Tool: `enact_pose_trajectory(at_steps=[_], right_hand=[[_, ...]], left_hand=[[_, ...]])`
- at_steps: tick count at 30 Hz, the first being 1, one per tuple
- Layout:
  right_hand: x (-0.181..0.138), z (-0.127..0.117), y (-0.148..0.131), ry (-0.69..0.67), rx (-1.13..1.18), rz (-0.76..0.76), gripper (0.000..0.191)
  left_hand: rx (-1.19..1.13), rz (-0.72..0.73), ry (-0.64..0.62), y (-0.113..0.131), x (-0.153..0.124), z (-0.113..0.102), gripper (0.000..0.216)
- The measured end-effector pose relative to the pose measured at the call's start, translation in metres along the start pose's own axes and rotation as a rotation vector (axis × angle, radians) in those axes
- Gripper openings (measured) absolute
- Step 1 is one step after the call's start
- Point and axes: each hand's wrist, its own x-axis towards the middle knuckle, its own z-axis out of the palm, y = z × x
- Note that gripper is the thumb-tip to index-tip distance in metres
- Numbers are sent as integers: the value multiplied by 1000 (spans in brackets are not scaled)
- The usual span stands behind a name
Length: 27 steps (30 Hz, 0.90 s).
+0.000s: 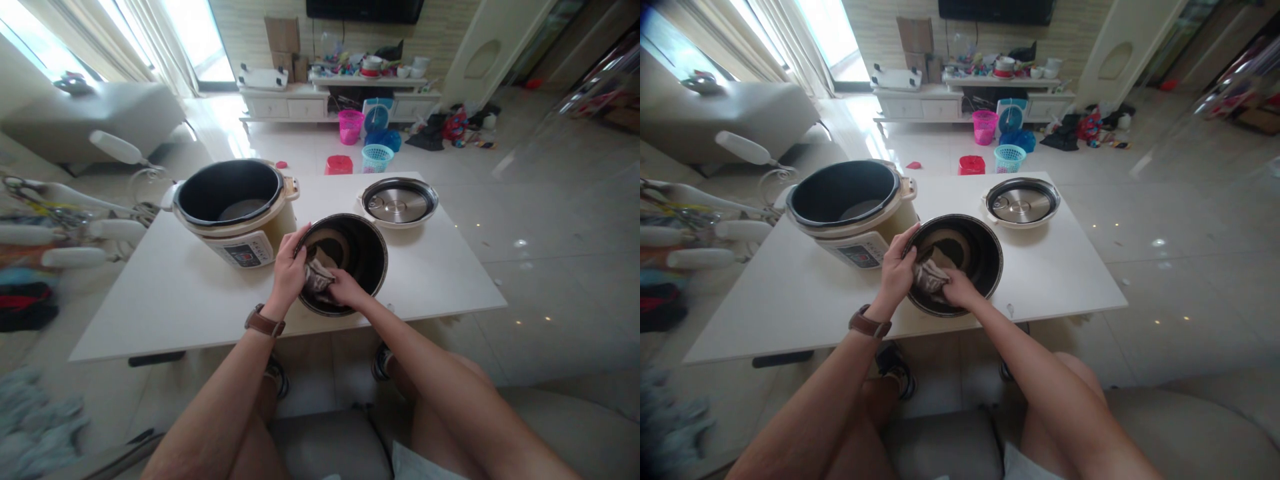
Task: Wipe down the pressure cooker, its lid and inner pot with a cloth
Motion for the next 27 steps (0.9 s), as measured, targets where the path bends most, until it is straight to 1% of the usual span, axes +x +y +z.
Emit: enact_pose_trajectory(at_steps=[2, 3, 5, 7, 9, 10, 11, 13, 14, 16, 19, 22, 25, 27], right_hand=[[6, 11, -1, 69, 313, 72, 56], [8, 15, -2, 92, 410, 97, 57], [9, 17, -4, 72, 464, 86, 54], [7, 11, -4, -26, 372, -5, 46], [3, -1, -3, -129, 168, -94, 42], [0, -7, -2, -158, 33, -102, 44], [-2, -13, -2, -169, -115, -84, 47], [-6, -21, -4, -161, -392, 2, 54], [-7, -23, -5, -155, -498, 41, 56], [-10, -25, -8, -157, -635, 70, 55], [-14, -28, -13, -141, -730, 70, 49], [-17, -36, -13, -48, -768, 64, 46], [-17, -44, -7, 85, -753, 70, 56], [-15, -45, -3, 143, -716, 83, 64]], left_hand=[[12, -3, 14, 1, -1, 1, 49], [21, -4, 24, 1, -1, 1, 49], [35, -10, 47, -1, -2, 0, 49], [32, -23, 71, -5, -3, -1, 49], [8, -47, 89, -11, -3, -2, 48], [-8, -60, 94, -15, -3, -2, 49], [-24, -72, 96, -17, -3, -2, 49], [-52, -85, 93, -21, -3, -2, 49], [-62, -87, 91, -22, -2, -1, 49], [-72, -89, 86, -22, -2, 1, 48], [-81, -94, 79, -18, -1, 2, 49], [-80, -96, 86, -14, -1, 3, 49], [-76, -87, 80, -10, -2, 6, 46], [-79, -73, 54, -8, -3, 8, 42]])
